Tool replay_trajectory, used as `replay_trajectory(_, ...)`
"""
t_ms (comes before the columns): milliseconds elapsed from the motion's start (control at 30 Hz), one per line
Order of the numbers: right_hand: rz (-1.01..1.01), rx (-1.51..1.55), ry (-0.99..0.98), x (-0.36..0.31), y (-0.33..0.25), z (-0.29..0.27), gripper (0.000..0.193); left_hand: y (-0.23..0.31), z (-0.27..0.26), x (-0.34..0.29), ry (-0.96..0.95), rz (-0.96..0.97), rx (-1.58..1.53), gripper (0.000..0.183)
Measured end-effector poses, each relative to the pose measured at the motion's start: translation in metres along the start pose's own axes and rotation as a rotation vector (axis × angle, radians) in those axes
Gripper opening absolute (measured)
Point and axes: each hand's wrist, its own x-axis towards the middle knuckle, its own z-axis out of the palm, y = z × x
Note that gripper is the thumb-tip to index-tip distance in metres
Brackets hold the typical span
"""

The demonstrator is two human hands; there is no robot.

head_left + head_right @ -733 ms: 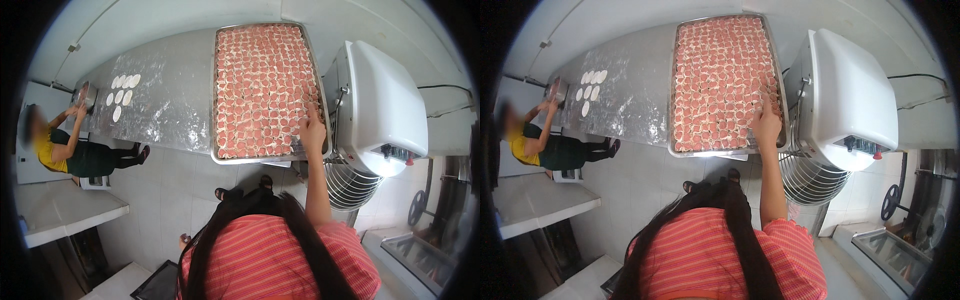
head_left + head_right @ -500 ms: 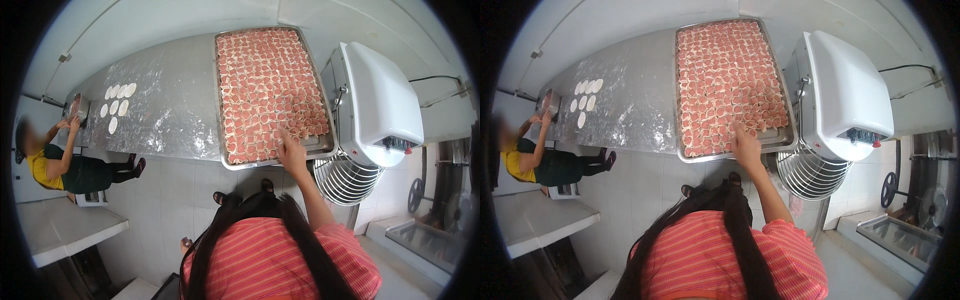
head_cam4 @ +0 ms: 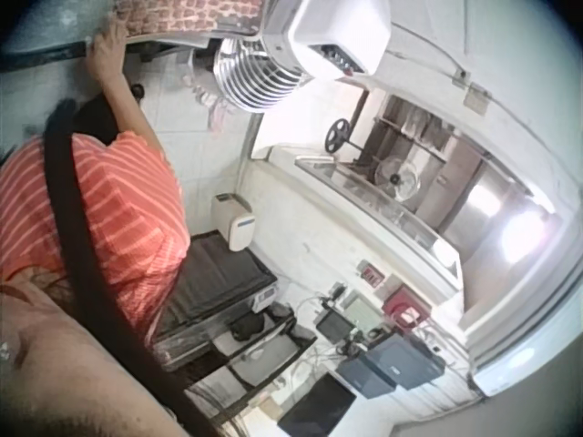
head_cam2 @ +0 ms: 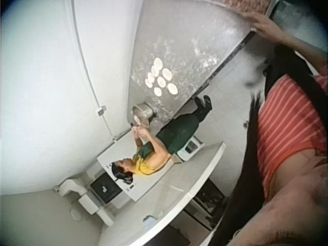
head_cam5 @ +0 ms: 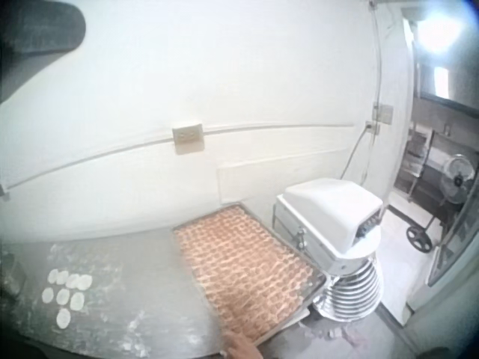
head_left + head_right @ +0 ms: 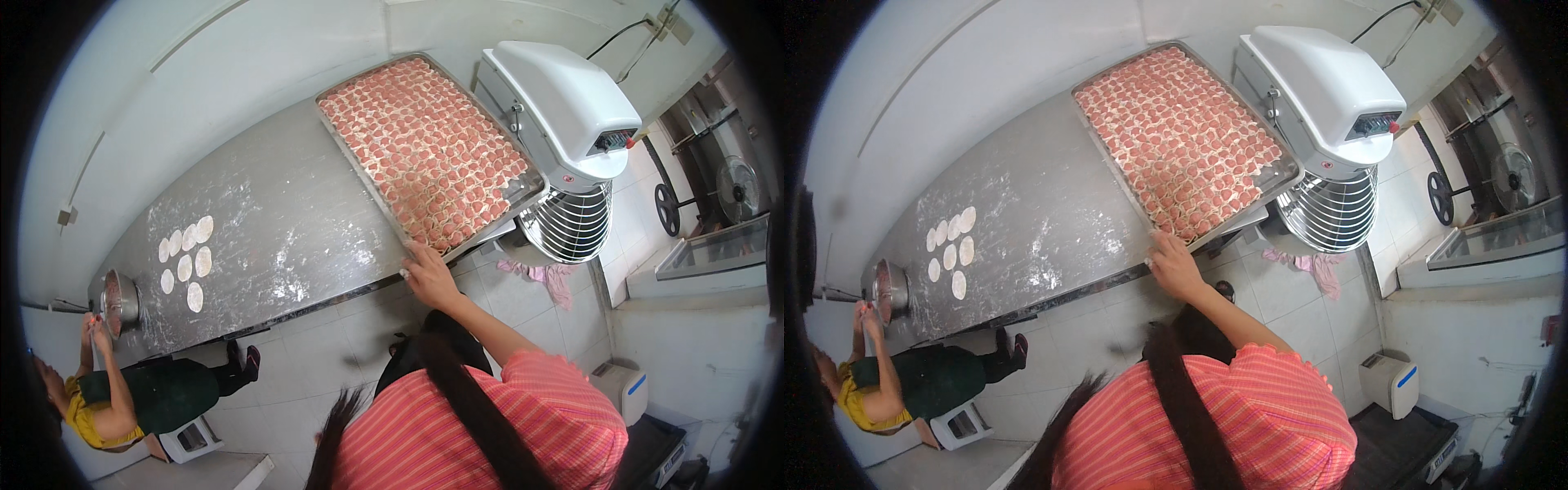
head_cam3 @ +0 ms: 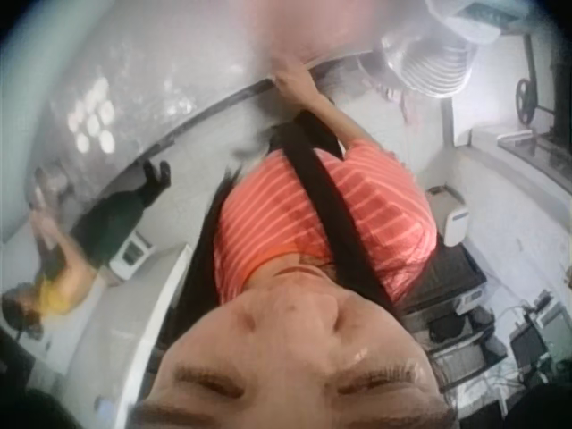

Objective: The person places small red filling onto flattened dough circles on a metal table, folds them into dumplings, and arranges them on a large tray. Another person assists by preparing dough and filling nearby.

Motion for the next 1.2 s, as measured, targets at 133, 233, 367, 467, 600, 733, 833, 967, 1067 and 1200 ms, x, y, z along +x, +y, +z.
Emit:
replay_trajectory(133,0.103,0.023,0.056,0.003,-0.018,0.008,0.027,0.034,-0.001,0.074,0.145,0.131,-0.679,0.041)
replay_trajectory(233,0.189,0.052,0.010,0.012,-0.030,0.004,0.032,0.175,-0.011,0.103,0.178,0.392,-0.362,0.032)
replay_trajectory(367,0.054,0.185,-0.003,0.036,-0.047,0.040,0.036,0.276,-0.037,0.121,0.352,0.579,-0.349,0.021)
replay_trajectory(467,0.007,0.263,-0.080,0.067,-0.056,0.076,0.036,0.300,-0.047,0.138,0.390,0.546,-0.329,0.021)
replay_trajectory(600,-0.079,0.150,-0.173,0.108,-0.075,0.122,0.037,0.312,-0.077,0.168,0.471,0.455,-0.321,0.021)
replay_trajectory(733,0.002,-0.120,-0.155,0.126,-0.082,0.163,0.049,0.320,-0.102,0.224,0.532,0.449,-0.361,0.020)
replay_trajectory(833,0.133,-0.178,-0.209,0.133,-0.081,0.180,0.054,0.328,-0.102,0.278,0.591,0.547,-0.276,0.021)
replay_trajectory(967,0.260,-0.187,-0.144,0.119,-0.074,0.180,0.053,0.316,-0.117,0.315,0.340,0.355,-0.380,0.023)
replay_trajectory(1067,0.381,-0.215,-0.129,0.131,-0.086,0.193,0.053,0.313,-0.132,0.334,0.536,0.625,-0.050,0.026)
replay_trajectory(1200,0.384,-0.172,-0.050,0.135,-0.097,0.205,0.055,0.283,-0.153,0.411,0.541,0.683,-0.044,0.026)
